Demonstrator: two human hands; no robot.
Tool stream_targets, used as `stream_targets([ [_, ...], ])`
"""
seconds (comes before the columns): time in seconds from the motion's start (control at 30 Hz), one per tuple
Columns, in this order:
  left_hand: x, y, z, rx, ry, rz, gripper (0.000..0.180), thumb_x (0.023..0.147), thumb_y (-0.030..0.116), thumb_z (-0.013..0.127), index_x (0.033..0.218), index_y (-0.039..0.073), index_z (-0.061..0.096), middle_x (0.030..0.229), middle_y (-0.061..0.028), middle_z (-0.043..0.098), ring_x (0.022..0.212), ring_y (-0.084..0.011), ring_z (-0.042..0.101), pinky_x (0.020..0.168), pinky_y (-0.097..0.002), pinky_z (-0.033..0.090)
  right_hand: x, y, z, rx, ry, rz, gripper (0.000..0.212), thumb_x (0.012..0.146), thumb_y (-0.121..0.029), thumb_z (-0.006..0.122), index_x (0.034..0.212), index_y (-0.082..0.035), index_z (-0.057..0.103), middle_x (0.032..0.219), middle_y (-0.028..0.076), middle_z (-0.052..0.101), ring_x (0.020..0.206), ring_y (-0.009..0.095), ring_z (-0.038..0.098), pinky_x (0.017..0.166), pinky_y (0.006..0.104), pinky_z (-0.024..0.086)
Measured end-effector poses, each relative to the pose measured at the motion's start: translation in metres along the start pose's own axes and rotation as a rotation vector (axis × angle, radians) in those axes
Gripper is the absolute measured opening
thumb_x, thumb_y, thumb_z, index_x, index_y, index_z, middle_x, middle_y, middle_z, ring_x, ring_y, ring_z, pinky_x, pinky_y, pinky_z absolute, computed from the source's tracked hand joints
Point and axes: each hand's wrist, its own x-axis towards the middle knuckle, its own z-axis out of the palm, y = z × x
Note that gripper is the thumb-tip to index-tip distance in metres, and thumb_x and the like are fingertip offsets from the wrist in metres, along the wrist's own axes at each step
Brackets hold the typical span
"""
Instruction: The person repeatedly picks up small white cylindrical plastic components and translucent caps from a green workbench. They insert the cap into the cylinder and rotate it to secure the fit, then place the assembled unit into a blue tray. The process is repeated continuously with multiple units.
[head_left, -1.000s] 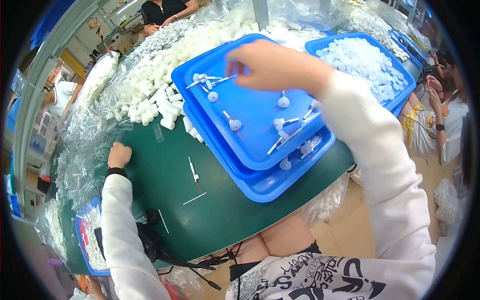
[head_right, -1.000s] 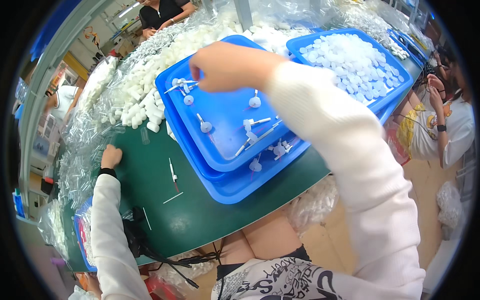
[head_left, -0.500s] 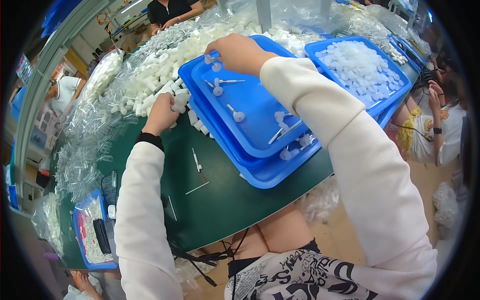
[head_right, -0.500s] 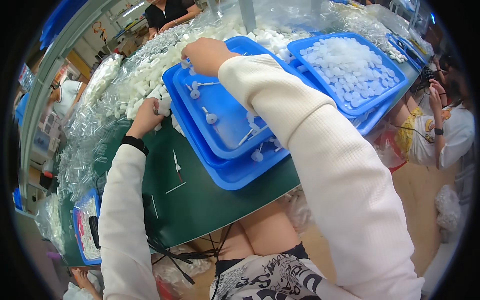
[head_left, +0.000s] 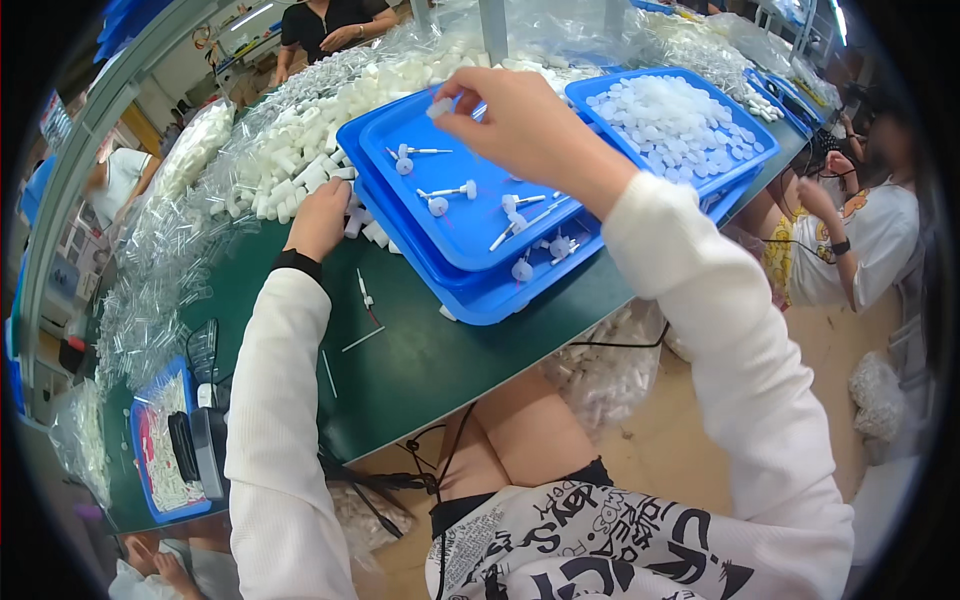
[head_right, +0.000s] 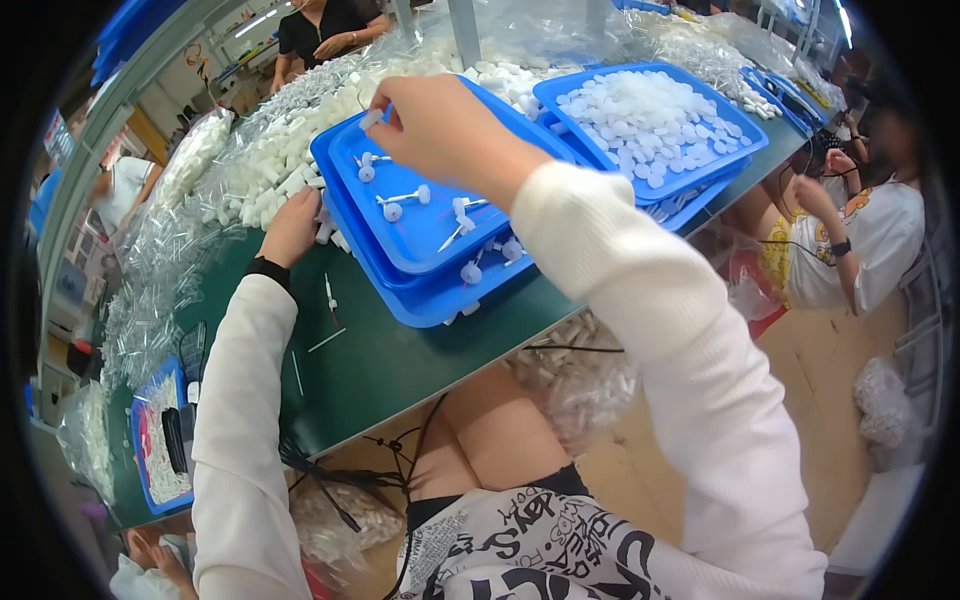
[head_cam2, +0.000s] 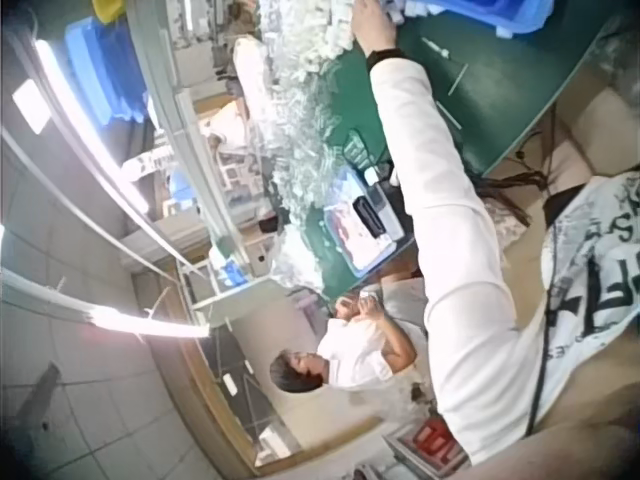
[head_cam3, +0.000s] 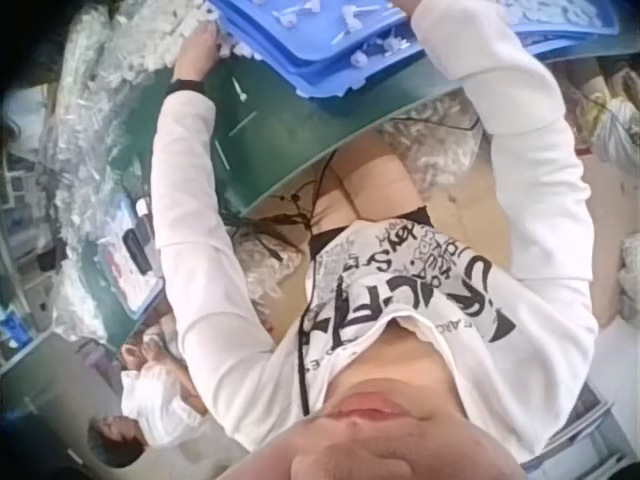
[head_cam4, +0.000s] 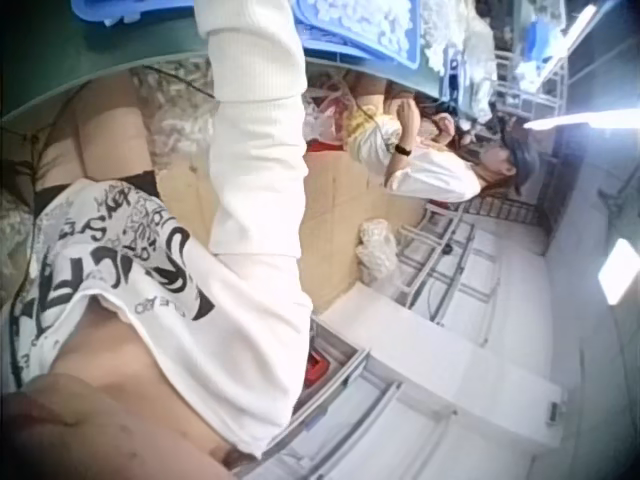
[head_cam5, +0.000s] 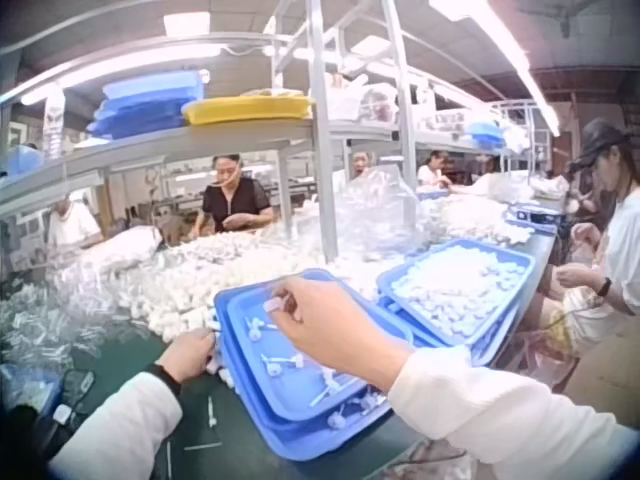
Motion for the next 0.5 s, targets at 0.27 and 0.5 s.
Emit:
stream_targets([
  [0.27,-0.009,-0.002,-0.032,-0.138,0.221,-0.397,0.022,0.069,0.001,0.058,0.088,0.0,0.047,0.092,-0.0185,0.056,0.082,-0.0328,0.058,0.068,-0.038,0.047,-0.065,-0.026,-0.015,0.689,0.191,0.254,0.027,0.08,-0.01,0.063,0.102,0.001,0.056,0.081,0.012,0.064,0.067,0.013,0.062,0.058,0.0251,0.051],
  [0.5,-0.053,0.163,-0.184,-1.225,0.154,-0.431,0.024,0.078,0.0,0.062,0.084,0.005,0.039,0.101,-0.014,0.057,0.084,-0.0182,0.062,0.07,-0.0279,0.051,-0.105,-0.067,-0.006,1.009,0.395,0.279,0.025,0.085,-0.003,0.059,0.107,0.005,0.052,0.085,0.013,0.064,0.071,0.016,0.064,0.062,0.0244,0.054],
])
